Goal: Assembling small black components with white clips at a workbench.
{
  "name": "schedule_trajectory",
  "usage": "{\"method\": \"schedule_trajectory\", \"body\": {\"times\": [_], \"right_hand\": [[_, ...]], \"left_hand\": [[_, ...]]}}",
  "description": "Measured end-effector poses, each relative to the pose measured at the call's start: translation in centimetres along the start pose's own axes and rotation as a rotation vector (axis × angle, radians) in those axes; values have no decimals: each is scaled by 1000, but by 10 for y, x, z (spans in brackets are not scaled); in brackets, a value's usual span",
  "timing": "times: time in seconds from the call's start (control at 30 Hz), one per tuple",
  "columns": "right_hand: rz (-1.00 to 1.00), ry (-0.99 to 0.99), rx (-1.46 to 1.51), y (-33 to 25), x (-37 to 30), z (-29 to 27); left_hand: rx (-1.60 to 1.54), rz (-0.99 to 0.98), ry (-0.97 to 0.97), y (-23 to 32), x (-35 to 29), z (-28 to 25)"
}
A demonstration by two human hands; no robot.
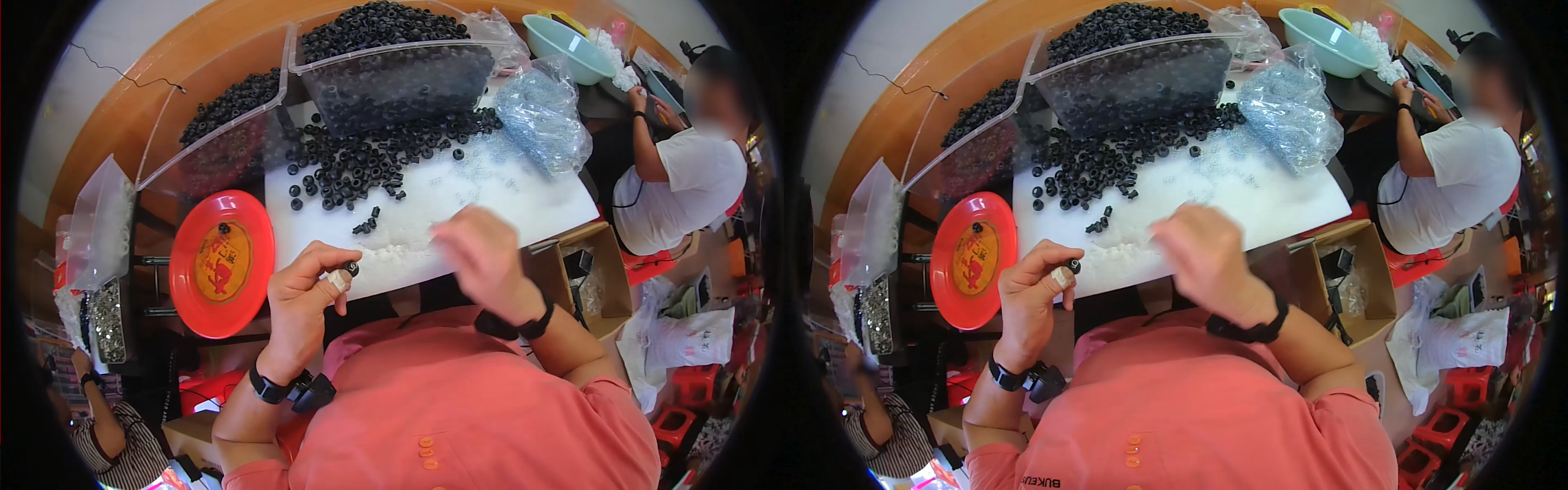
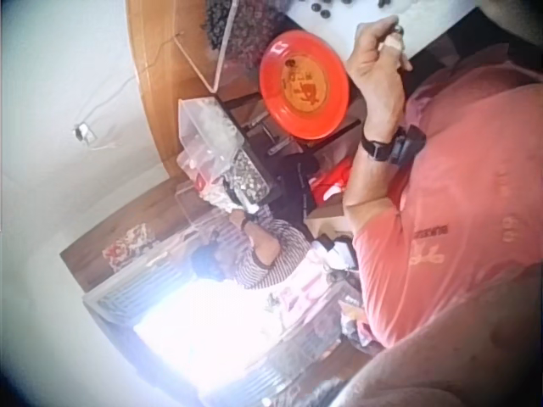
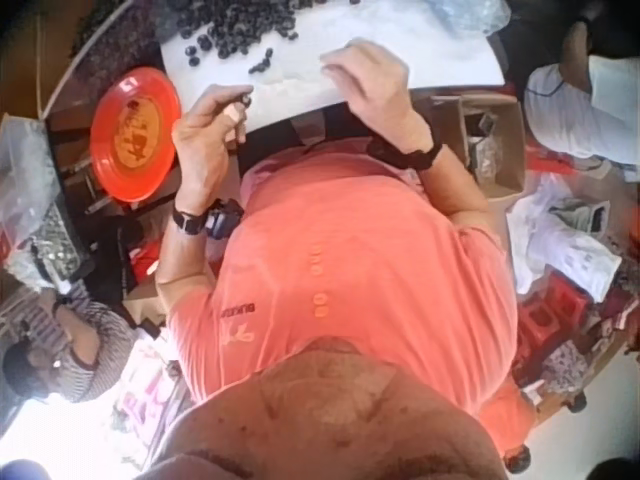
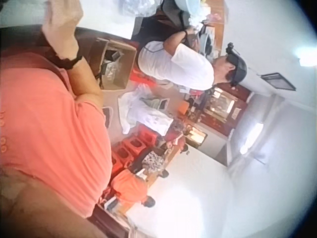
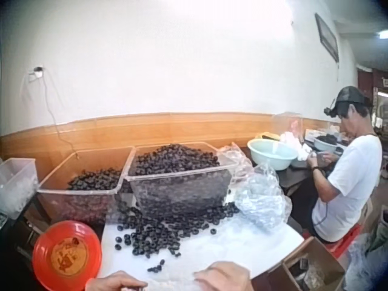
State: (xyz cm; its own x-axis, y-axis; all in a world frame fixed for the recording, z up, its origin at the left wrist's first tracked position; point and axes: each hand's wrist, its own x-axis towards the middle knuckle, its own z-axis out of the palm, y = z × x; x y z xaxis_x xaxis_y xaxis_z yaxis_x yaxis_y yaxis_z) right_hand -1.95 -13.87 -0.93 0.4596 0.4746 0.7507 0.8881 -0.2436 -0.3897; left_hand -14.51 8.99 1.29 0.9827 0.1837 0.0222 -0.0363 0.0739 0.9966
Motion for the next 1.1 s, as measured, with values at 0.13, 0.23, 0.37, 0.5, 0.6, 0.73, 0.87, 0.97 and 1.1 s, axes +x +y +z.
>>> {"method": "schedule_trajectory", "body": {"times": [0.13,0.23,0.37,0.5,0.6,0.73,0.87,0.97,1.1], "right_hand": [[185,30,-302,40,-5,-26],[120,-6,-445,49,0,-26],[0,-66,-435,44,25,-10],[-66,-178,-255,30,50,22],[-134,-278,-322,26,61,36],[-277,-424,-356,19,67,47],[-312,-489,-398,18,69,46],[-360,-499,-461,10,73,24],[-311,-617,-526,10,60,-1]], "left_hand": [[-60,36,-60,-11,15,10],[-98,45,-78,-19,20,20],[-146,-4,-17,-25,20,20],[-212,-34,16,-30,18,18],[-228,-69,47,-27,16,20],[-274,-26,6,-33,17,13],[-322,-62,19,-32,18,15],[-330,-86,27,-30,17,15],[-293,-104,32,-30,16,13]]}}
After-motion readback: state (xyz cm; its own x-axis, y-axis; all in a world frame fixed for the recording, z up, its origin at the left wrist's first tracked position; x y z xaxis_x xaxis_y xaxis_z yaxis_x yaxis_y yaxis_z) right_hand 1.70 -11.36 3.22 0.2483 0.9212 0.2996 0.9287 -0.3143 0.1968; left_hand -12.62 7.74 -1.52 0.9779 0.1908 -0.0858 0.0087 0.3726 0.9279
